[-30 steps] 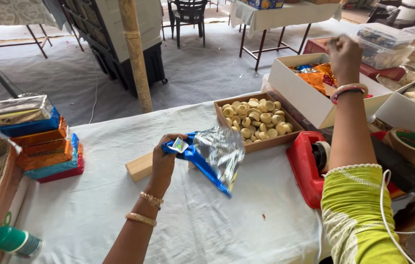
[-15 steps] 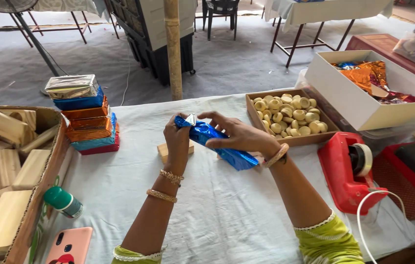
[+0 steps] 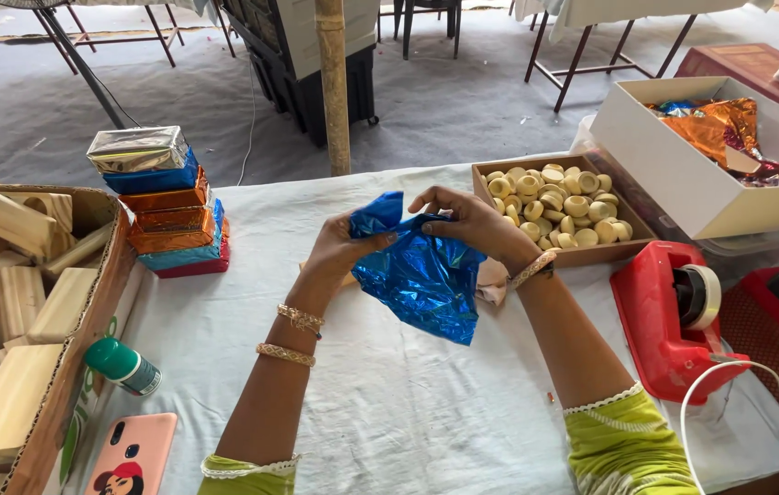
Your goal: Wrapping wooden blocks in foil and paper.
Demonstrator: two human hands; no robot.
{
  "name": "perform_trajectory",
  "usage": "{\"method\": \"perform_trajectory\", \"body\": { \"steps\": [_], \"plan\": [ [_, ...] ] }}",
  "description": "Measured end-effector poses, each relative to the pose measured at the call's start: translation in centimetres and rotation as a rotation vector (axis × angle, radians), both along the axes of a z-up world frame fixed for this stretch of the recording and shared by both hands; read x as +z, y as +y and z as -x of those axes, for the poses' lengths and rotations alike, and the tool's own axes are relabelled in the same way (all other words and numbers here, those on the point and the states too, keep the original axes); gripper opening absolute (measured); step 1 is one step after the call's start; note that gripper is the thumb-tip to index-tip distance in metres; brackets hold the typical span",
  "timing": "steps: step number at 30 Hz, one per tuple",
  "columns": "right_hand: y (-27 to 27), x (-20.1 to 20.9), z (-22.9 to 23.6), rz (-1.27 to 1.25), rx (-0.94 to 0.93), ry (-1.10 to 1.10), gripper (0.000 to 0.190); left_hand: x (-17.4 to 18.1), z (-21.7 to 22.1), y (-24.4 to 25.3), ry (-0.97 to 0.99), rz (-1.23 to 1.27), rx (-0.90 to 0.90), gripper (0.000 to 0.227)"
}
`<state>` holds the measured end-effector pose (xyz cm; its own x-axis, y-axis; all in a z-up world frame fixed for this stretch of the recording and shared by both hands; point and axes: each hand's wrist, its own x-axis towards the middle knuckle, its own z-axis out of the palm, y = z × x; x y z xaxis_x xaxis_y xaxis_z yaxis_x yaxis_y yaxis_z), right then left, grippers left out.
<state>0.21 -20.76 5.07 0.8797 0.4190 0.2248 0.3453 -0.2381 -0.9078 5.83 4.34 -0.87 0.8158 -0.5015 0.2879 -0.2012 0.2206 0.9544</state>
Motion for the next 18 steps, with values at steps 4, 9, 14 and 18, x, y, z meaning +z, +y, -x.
{"method": "perform_trajectory", "body": {
  "steps": [4, 9, 14, 18],
  "plan": [
    [0.5, 0.1, 0.3, 0.084, -0.071, 0.017, 0.035, 1.3, 0.7, 0.6, 0.096, 0.065, 0.047, 0.034],
    [0.0, -1.1, -0.6, 0.106, -0.082, 0.102, 0.035, 0.3, -0.5, 1.7, 0.070, 0.187, -0.030, 0.032],
    [-1.2, -2.2, -1.2, 0.155, -0.014, 0.110, 0.027, 1.0, -0.5, 2.6, 0.050, -0.023, 0.117, 0.022],
    [-0.6, -1.8, -0.4, 0.109, 0.118, 0.116, 0.029, 1.8, 0.5, 2.5, -0.114, 0.080, 0.024, 0.022]
  ]
}}
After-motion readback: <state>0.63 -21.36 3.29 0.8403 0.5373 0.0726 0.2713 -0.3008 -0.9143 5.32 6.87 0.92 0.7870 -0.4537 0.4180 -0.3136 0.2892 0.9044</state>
